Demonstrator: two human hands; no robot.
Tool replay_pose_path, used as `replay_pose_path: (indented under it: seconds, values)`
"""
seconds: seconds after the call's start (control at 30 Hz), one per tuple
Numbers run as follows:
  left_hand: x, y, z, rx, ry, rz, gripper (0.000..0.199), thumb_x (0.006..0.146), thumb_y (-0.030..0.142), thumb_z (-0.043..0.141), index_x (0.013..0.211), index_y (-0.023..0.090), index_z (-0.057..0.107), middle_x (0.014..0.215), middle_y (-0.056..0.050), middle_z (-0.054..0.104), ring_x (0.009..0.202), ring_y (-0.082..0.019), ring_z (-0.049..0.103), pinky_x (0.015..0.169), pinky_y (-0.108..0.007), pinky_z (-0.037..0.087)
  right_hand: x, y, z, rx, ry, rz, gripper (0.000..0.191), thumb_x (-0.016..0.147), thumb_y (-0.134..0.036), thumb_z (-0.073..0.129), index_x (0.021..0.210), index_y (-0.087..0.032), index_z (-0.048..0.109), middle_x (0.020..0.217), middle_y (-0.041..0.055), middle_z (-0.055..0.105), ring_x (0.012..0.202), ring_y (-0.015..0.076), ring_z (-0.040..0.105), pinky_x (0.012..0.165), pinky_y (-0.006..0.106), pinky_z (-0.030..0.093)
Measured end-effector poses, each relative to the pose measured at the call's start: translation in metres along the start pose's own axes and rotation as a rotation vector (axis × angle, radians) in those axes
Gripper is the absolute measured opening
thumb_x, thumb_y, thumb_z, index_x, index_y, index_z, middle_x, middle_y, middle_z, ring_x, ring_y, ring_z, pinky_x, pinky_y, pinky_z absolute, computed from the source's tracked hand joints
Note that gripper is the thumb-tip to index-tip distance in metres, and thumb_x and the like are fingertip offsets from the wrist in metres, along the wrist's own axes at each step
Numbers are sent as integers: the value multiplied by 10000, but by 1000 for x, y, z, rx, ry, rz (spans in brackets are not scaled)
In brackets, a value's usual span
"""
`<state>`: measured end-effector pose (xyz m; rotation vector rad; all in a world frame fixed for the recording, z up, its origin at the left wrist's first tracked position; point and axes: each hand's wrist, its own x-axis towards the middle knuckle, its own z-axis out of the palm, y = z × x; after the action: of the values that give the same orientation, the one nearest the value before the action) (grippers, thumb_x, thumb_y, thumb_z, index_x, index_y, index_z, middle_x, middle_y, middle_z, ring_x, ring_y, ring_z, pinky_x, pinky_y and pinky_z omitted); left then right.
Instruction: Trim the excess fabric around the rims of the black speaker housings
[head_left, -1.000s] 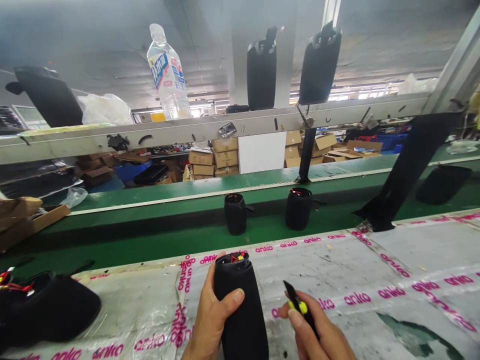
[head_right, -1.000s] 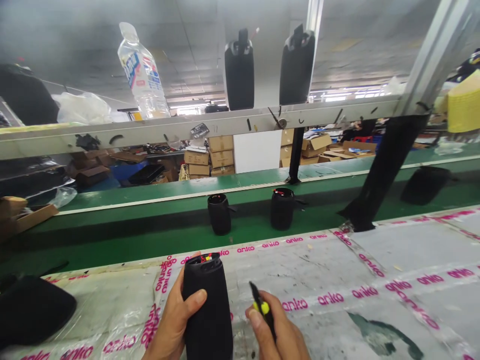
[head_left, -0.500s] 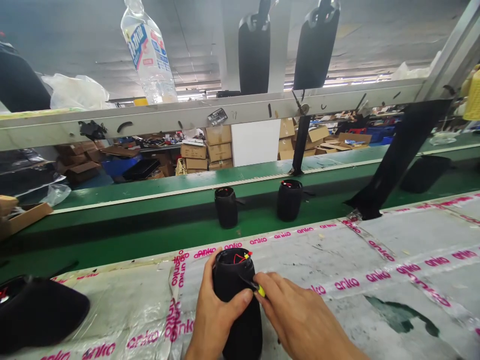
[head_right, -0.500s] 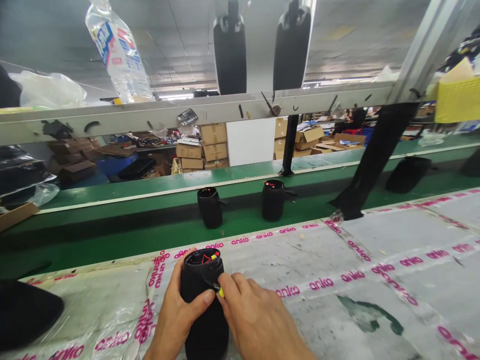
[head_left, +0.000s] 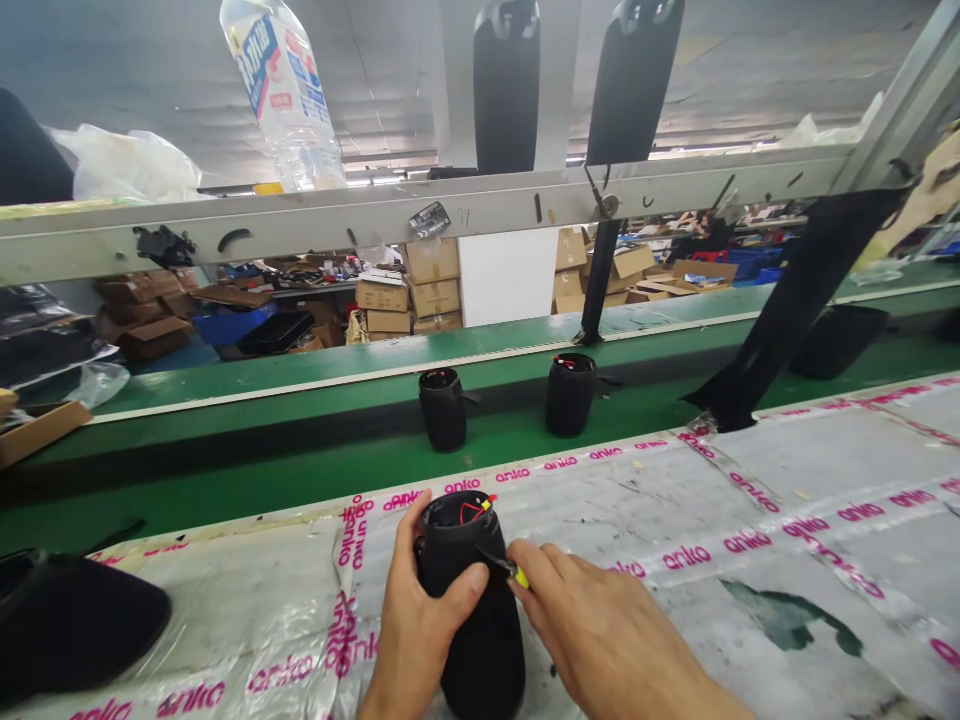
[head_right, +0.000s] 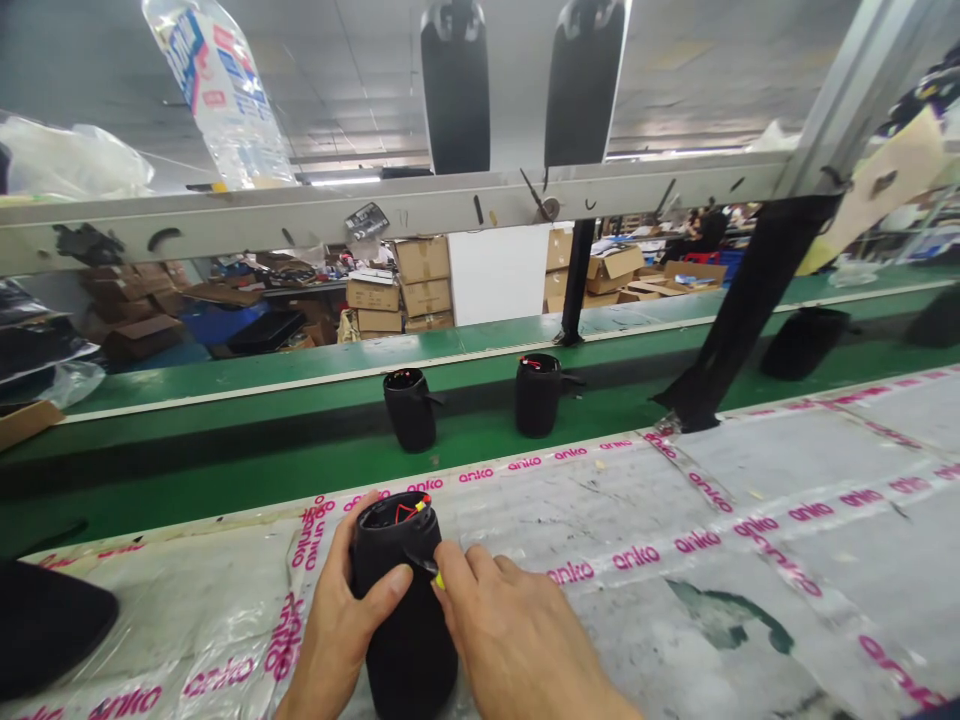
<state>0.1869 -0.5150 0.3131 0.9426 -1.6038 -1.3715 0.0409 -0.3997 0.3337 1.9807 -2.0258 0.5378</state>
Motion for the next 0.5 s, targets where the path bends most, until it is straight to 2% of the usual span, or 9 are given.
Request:
replay_pose_path:
  seconds: [0.1,0.2,0.37,0.5]
  values:
    - [3,0,-2,-54,-50,-27,907,655,474,855,1428,239,444,1348,-103,645,1252,-323,598,1058,-401,463,1,-1,-1,-34,-22,17,179,948,-129,503,1050,-245,413,741,-34,622,553,224,670,445,345,253]
    - [5,2,-2,-60,-90,1,781,654,456,855,1329,212,549,1257,-103,696,1169,-312,645,995,-378,505,2,-2,0,-68,-54,10,178,937,-120,506,1024,-245,414,717,-32,606,521,226,655,436,351,214]
    - [2,4,0,-6,-21,4,758,653,442,858,1311,228,549,1218,-88,702,1098,-291,667,956,-375,519,5,-7,-1,-146,-59,10,185,908,-125,545,996,-236,426,692,-29,579,487,205,626,426,346,206]
    - [-3,5,2,46,9,7,782,643,403,863,1327,240,520,1218,-88,699,1103,-300,665,955,-388,519,2,-10,-6,-270,-131,-31,307,767,-71,603,976,-237,451,722,-8,583,485,189,595,420,331,234]
